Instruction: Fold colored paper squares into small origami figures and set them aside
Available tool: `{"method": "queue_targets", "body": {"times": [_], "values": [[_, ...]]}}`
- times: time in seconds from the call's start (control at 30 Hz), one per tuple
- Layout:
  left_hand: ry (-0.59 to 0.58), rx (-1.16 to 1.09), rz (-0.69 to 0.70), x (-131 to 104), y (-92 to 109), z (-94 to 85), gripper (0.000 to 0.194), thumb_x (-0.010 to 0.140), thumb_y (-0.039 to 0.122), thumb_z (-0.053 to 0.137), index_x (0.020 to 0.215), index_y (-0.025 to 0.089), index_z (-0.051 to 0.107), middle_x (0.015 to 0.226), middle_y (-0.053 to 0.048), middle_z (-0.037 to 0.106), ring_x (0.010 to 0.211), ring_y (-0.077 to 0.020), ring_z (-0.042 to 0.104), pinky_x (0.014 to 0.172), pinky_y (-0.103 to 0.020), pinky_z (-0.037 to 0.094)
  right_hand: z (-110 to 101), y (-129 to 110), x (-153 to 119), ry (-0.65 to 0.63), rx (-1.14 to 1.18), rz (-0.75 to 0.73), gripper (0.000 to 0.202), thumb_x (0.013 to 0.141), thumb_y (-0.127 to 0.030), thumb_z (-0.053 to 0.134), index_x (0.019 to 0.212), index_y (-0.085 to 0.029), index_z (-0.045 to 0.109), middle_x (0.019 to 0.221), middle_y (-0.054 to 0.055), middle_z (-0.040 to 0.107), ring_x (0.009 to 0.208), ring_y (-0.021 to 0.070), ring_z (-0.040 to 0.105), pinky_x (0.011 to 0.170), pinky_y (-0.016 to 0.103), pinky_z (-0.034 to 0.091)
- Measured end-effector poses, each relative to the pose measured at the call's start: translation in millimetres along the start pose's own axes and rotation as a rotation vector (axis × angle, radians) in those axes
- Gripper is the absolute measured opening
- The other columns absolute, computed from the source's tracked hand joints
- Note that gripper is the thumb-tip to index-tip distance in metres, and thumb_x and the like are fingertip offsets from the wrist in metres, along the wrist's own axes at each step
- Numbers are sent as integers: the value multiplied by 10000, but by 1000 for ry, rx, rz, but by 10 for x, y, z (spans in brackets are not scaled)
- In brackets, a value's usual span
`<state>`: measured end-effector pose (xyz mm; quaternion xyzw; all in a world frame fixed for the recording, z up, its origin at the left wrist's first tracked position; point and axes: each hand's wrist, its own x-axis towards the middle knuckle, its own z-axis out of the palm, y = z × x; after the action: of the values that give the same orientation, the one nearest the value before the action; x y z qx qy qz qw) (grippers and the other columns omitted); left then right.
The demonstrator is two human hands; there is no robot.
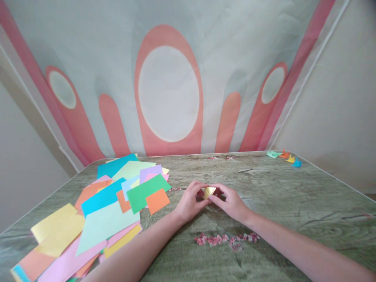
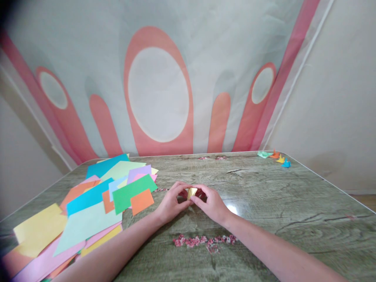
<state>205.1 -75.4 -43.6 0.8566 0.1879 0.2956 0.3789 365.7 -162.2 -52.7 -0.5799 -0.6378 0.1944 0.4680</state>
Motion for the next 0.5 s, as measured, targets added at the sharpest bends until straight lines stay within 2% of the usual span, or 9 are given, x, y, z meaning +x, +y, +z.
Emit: {"method": "queue_targets", "body": {"times": [0.33, 0.5], "values": [[5, -127, -57, -2, -64, 14, 358, 755, 302, 643, 1089, 191, 579, 1028, -58, 536, 840, -129, 593, 774, -269, 515, -34, -11, 2, 1, -59, -128, 280, 832, -316, 538, 1089, -215, 584, 927, 44, 646, 771, 155, 596, 754, 296, 484], [-4, -127, -51, 5, -79, 32, 343, 781, 180, 575, 1124, 192, 569, 1050, -66, 559, 879, -138, 597, 807, -286, 511, -26, 35, 9, 33, -133, -203, 292, 852, -288, 507, 1126, -225, 585, 938, 54, 646, 825, 166, 600, 787, 308, 485]]}}
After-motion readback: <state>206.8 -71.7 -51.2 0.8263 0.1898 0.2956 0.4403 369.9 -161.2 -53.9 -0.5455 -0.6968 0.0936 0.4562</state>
